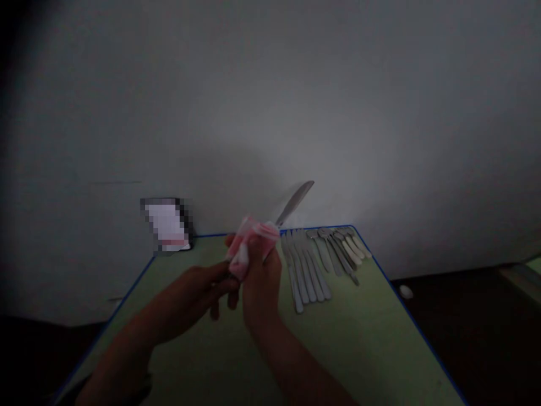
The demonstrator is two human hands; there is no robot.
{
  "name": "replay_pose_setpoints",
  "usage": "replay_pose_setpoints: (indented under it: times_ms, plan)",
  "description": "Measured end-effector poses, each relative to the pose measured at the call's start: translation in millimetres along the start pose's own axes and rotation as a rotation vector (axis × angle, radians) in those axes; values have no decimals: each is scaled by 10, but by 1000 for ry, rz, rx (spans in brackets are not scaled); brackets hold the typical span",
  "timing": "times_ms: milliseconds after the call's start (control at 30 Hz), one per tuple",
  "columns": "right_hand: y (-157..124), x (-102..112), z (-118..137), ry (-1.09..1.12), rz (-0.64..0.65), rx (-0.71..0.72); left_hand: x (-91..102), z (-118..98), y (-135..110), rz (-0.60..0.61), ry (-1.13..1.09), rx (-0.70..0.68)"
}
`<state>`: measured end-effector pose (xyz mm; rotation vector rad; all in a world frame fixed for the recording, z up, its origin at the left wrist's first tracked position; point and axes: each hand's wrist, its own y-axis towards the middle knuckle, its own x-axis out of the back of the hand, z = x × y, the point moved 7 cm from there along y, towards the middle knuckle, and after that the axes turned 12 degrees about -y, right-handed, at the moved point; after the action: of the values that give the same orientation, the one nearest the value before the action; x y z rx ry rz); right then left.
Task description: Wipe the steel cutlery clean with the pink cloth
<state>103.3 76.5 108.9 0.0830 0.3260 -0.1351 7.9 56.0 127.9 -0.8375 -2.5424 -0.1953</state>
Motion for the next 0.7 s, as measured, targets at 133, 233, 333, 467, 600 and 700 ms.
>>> replay_pose_setpoints:
  times_ms: [133,233,333,467,600,700]
  plan:
    - [-61,-104,-77,57,40,-27,51,-48,34,-127,139,-63]
    - [-22,-88,-98,102,29,-35,61,-69,44,-181,183,-74]
    - [9,-71,-106,119,42,-55,38,-58,65,-202,195,-54]
    - [9,-40,-91,105,3,-45,6,-36,84,-205,171,-20]
    - [-22,-69,-118,126,-7,-60,-21,-42,77,-162,83,19]
    - [-75,-111,-198,126,19,-127,-19,-49,57,-147,61,72]
